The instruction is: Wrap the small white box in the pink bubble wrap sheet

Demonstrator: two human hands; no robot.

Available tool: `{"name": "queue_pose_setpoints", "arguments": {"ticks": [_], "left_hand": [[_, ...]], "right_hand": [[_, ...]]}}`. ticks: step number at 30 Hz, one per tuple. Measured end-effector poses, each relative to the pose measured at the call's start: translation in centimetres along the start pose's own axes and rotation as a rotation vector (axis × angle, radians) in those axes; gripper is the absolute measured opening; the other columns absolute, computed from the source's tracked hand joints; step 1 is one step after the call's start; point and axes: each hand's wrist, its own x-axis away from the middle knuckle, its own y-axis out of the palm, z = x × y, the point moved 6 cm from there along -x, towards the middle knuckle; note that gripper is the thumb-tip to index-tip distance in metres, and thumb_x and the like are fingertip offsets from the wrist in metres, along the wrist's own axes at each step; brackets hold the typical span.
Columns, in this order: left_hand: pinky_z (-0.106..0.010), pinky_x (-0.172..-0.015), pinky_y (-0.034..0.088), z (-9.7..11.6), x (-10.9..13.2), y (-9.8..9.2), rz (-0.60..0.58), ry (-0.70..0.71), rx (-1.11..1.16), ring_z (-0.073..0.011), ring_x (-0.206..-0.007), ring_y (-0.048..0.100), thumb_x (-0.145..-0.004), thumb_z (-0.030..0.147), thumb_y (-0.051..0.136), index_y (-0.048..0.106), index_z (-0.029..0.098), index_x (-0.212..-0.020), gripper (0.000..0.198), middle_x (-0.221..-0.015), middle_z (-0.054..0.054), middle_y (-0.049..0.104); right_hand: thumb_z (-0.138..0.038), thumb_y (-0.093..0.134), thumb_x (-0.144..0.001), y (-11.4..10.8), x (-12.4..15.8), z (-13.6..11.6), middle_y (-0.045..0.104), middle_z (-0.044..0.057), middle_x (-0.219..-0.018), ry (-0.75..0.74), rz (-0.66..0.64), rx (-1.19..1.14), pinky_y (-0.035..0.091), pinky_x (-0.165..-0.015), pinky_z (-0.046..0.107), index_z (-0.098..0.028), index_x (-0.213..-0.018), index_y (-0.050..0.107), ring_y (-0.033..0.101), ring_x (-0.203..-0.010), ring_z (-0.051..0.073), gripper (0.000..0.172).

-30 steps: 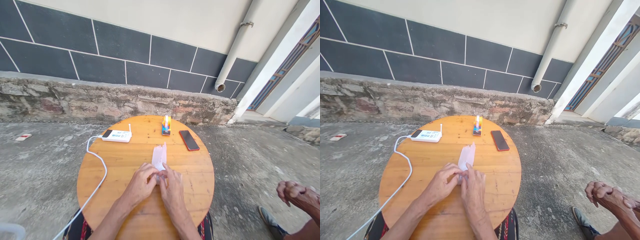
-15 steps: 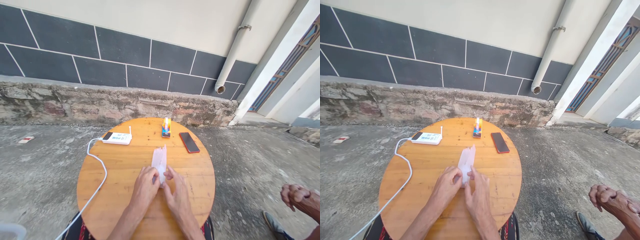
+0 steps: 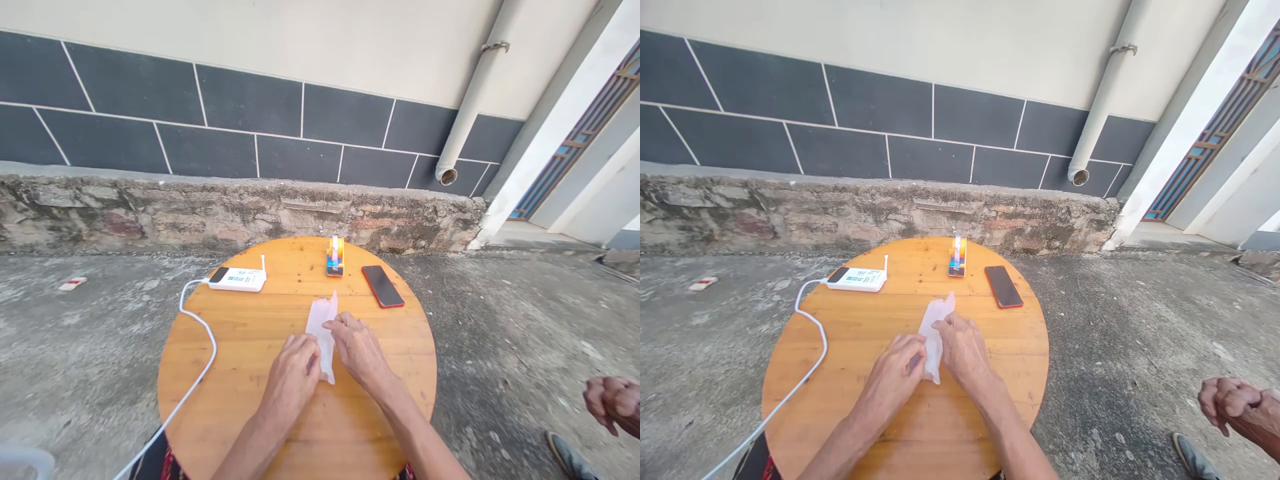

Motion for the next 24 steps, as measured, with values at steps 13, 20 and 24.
{"name": "queue_pose_setpoints", "arguments": {"ticks": [13, 20, 24], "left_hand": [[-0.030, -0.069, 0.044, 0.1, -0.3, 0.1, -0.069, 0.010, 0.005, -0.0198, -0.081, 0.056, -0.079, 0.006, 0.044, 0.050, 0.021, -0.067, 0.020, -0.084, -0.002, 0.065], [-0.030, -0.071, 0.045, -0.1, -0.3, -0.1, -0.065, 0.026, 0.060, -0.0195, -0.081, 0.056, -0.078, 0.006, 0.046, 0.052, 0.021, -0.069, 0.019, -0.081, -0.001, 0.064], [-0.032, -0.077, 0.047, -0.5, -0.2, -0.1, -0.041, 0.007, 0.123, -0.0199, -0.091, 0.058, -0.077, 0.006, 0.047, 0.057, 0.022, -0.083, 0.020, -0.098, -0.003, 0.061]], "right_hand": [[-0.004, 0.051, -0.084, 0.8, -2.4, -0.1, 0.060, 0.003, -0.097, -0.130, -0.145, 0.082, 0.033, -0.064, 0.027, -0.023, -0.084, 0.069, 0.050, -0.066, 0.013, 0.026], [-0.010, 0.056, -0.085, 2.2, -3.3, -0.7, 0.058, 0.001, -0.085, -0.204, -0.210, 0.046, 0.030, -0.063, 0.027, -0.023, -0.076, 0.069, 0.050, -0.068, 0.012, 0.021], [-0.011, 0.057, -0.085, 2.3, -3.8, -0.8, 0.054, -0.001, -0.072, -0.246, -0.247, 0.000, 0.027, -0.062, 0.026, -0.022, -0.068, 0.068, 0.048, -0.066, 0.012, 0.023]]}}
